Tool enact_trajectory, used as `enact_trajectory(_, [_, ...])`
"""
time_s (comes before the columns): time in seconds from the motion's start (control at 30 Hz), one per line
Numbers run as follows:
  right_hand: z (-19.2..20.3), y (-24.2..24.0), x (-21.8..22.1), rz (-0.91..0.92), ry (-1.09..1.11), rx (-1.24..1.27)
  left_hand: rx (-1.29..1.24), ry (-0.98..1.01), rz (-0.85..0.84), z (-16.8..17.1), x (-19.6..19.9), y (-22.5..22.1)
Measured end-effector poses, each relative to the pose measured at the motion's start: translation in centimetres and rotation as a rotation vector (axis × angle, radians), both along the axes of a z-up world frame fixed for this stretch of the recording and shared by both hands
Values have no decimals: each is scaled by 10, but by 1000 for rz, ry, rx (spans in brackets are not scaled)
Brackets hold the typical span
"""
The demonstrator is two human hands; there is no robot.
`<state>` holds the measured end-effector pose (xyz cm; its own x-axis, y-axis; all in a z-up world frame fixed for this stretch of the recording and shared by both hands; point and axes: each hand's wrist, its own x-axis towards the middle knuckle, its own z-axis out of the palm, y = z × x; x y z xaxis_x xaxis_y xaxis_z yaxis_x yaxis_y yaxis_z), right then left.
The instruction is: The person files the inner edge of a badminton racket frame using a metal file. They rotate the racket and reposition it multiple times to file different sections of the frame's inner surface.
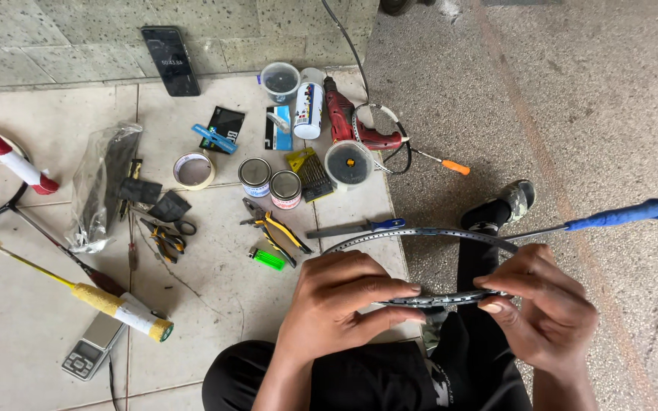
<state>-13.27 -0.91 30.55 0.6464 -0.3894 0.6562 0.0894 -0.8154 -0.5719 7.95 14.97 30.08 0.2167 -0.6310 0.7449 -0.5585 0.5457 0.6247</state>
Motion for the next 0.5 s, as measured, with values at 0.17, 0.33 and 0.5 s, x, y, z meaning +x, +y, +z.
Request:
enact_trajectory(0.17, [-7, -1, -1, 10, -12, 21, -11, -14, 29, 1, 0, -1])
enact_trajectory(0.33, [-8, 3, -1, 0, -21, 56, -23, -45, 67, 5, 0, 1])
enact_trajectory(0.5, [25, 33, 1, 26, -131, 17, -60, -135, 187, 32, -17, 29])
